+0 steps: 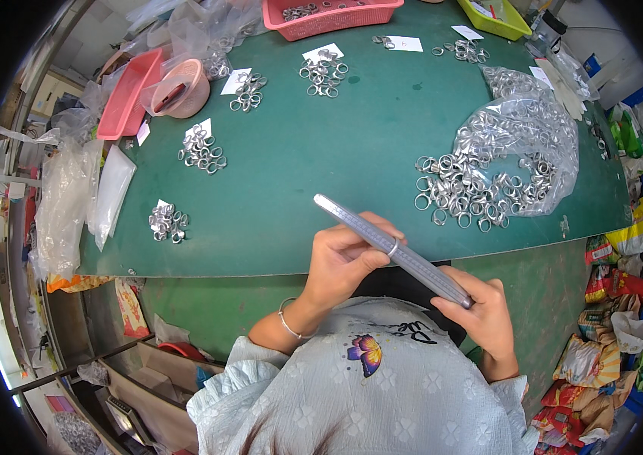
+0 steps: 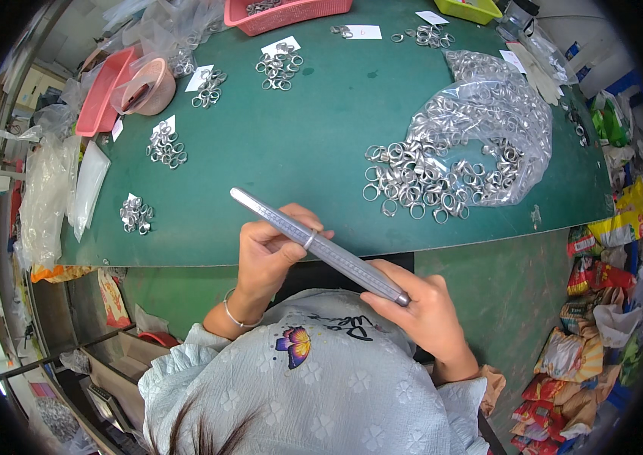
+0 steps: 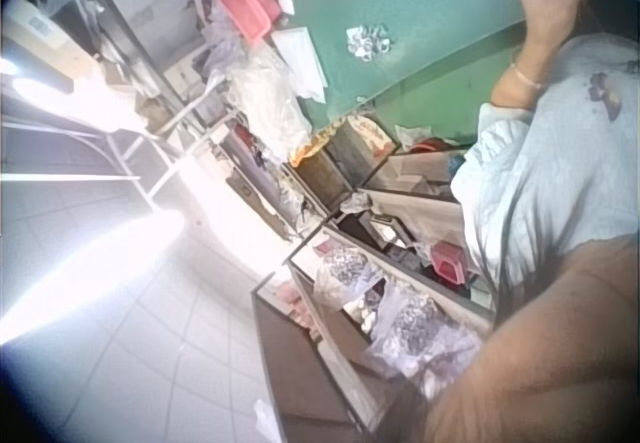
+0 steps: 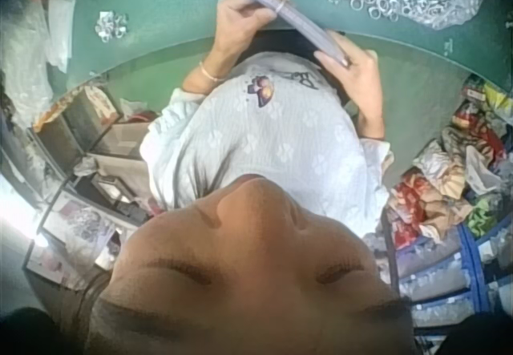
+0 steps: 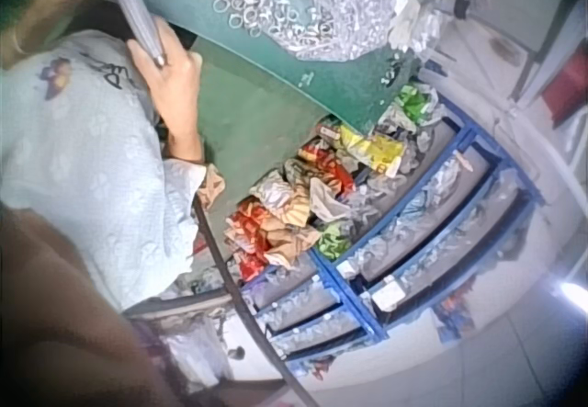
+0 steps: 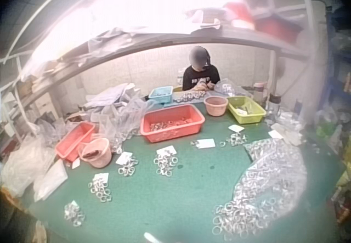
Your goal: The person uses a metal rod to thread small metal rings, picking them from a plastic bag and the table surface. They repeatedly slide the rings onto the rod and then remove them, placing the rings into piles on the green workbench.
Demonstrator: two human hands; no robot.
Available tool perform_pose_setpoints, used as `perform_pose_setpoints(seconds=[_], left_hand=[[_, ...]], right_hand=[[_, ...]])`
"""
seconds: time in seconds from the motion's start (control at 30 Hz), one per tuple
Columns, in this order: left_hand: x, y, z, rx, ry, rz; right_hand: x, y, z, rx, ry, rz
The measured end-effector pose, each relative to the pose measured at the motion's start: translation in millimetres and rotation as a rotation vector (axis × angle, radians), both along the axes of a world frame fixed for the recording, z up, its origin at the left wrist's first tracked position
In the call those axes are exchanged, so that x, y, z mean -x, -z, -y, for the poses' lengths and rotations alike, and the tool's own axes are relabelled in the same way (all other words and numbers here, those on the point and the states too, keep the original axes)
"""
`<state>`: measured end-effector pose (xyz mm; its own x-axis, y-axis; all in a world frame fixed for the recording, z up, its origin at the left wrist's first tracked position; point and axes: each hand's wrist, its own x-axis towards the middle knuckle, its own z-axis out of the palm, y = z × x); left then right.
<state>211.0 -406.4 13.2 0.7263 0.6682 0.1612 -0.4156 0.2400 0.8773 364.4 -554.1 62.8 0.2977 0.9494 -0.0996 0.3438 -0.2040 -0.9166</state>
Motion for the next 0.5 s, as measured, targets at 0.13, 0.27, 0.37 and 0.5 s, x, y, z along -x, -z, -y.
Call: perform_pose_setpoints(seconds=[0.13,0.27,0.37,0.5], left_hand=[[5.1,-4.2,-2.5,-0.045,-0.092,-0.074],[19.3,-11.8,-21.3,-0.071,-0.180,-0.041],[10.8,-11.7,-18.6,-0.071,-0.067,0.007],[4.7,-3.5,-9.7,-0.006,0.048,-0.021]], right_hand=[[1.5,8.2,0.4,-0.088,0.021,0.192],[-7.2,8.2,8.8,0.001,-0.025,0.001],[-2.4,2.2,2.2,-0.004,-0.009,-0.012],[0.0,-3.1,-1.0,-0.002,-0.002,0.008]])
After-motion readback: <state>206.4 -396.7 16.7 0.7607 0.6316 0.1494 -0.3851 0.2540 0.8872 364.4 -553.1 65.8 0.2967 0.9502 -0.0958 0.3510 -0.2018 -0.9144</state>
